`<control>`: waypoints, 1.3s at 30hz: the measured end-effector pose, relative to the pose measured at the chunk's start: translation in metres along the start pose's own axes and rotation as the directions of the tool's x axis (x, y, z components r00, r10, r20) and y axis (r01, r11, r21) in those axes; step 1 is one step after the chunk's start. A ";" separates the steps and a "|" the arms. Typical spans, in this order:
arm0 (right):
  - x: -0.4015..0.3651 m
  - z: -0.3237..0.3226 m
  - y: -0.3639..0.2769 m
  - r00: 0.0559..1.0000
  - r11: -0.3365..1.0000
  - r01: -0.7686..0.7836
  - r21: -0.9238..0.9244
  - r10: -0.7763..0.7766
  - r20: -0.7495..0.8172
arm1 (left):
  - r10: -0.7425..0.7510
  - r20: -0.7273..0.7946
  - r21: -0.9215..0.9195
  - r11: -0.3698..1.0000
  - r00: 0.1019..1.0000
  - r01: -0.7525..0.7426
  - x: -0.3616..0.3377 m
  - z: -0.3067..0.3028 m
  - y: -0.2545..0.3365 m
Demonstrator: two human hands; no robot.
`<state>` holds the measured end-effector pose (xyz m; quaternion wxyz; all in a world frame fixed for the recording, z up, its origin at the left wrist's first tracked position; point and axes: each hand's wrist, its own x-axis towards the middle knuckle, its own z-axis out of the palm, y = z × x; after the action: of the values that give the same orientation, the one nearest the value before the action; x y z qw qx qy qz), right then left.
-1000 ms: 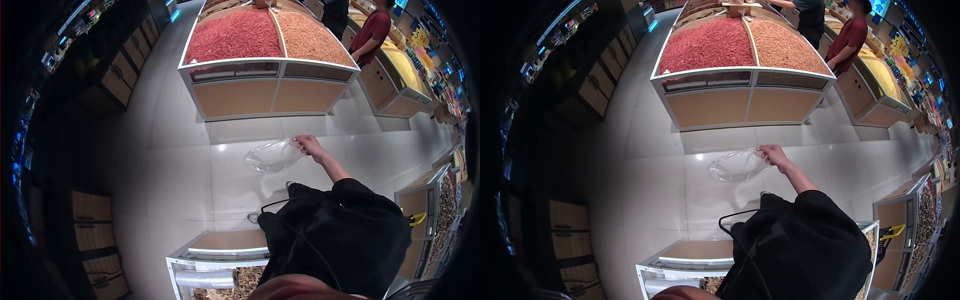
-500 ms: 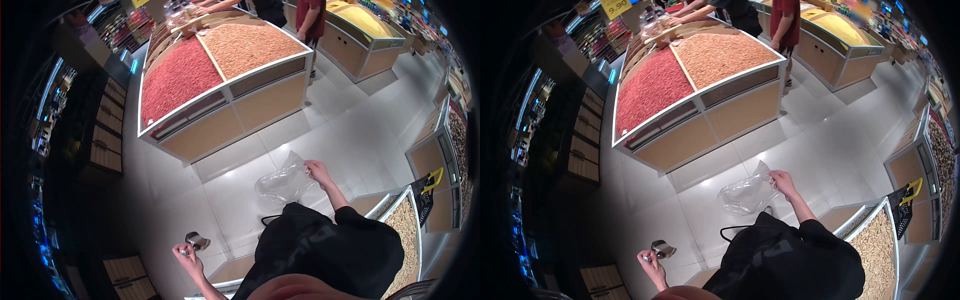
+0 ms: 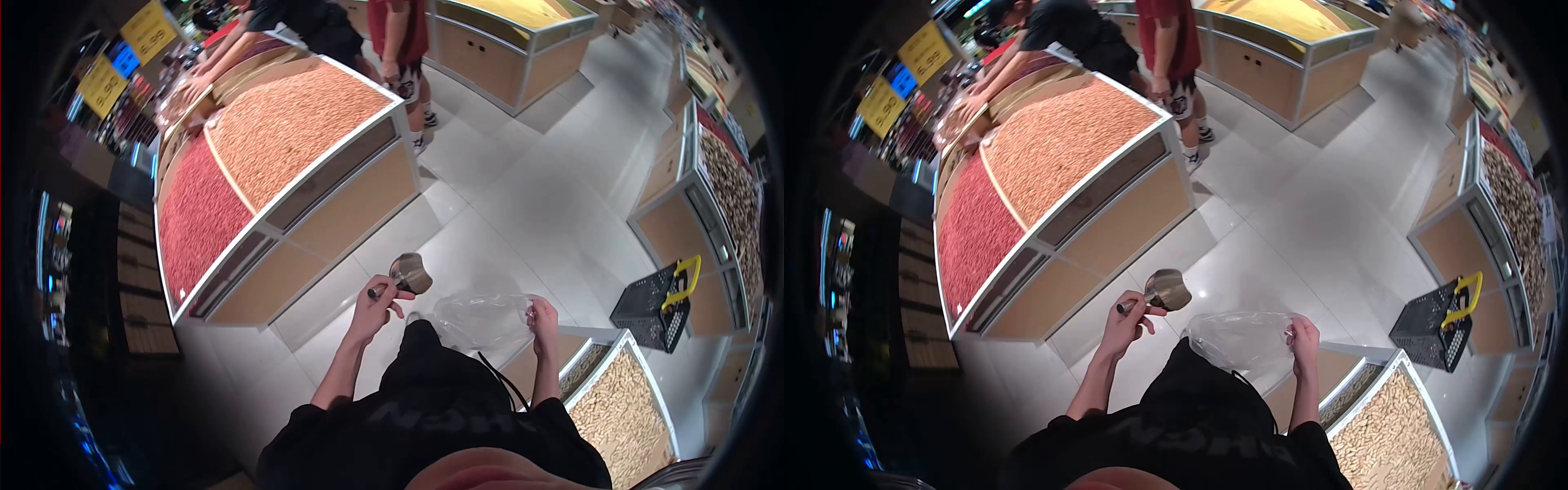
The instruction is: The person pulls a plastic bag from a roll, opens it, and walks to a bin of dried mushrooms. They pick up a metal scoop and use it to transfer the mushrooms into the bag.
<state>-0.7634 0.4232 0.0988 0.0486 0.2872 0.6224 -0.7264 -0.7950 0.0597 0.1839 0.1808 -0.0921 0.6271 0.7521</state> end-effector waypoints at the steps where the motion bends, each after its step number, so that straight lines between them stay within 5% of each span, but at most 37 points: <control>1: 0.010 -0.007 -0.003 0.998 0.999 -0.005 0.041 0.008 -0.066 | 0.004 0.087 -0.010 1.000 0.996 -0.003 0.029 0.024 0.013; 5: 0.064 -0.023 -0.035 0.979 0.994 -0.040 0.103 0.060 -0.194 | 0.069 0.374 -0.158 0.987 0.925 -0.010 0.161 0.089 0.014; 9: 0.134 -0.051 -0.069 0.954 0.979 0.028 0.204 0.035 -0.298 | 0.006 0.591 0.005 1.000 0.807 -0.011 0.287 0.160 0.040; 17: 0.218 -0.102 -0.153 0.763 0.885 0.185 0.427 0.144 -0.630 | -0.156 0.926 0.249 0.937 0.344 -0.246 0.486 0.344 0.123; 22: 0.292 -0.156 -0.181 0.645 0.858 0.251 0.448 0.197 -0.739 | -0.300 0.901 0.388 0.881 0.314 -0.271 0.594 0.473 0.123; 27: 0.391 -0.261 -0.228 0.622 0.847 0.334 0.412 0.130 -0.772 | -0.415 0.877 0.476 0.815 0.240 -0.331 0.687 0.595 0.128; 33: 0.498 -0.380 -0.312 0.494 0.901 0.320 0.293 0.106 -0.863 | -0.339 0.829 0.482 0.837 0.444 -0.260 0.786 0.721 0.146; 39: 0.606 -0.501 -0.372 0.276 0.964 0.233 0.129 0.062 -0.959 | -0.131 0.885 0.318 0.872 0.447 -0.372 0.913 0.847 0.122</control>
<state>-1.2467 1.1456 0.1050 -0.4096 0.6342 0.4463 -0.4804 -1.6048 1.0113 0.1276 0.4405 0.4064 0.6061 0.5229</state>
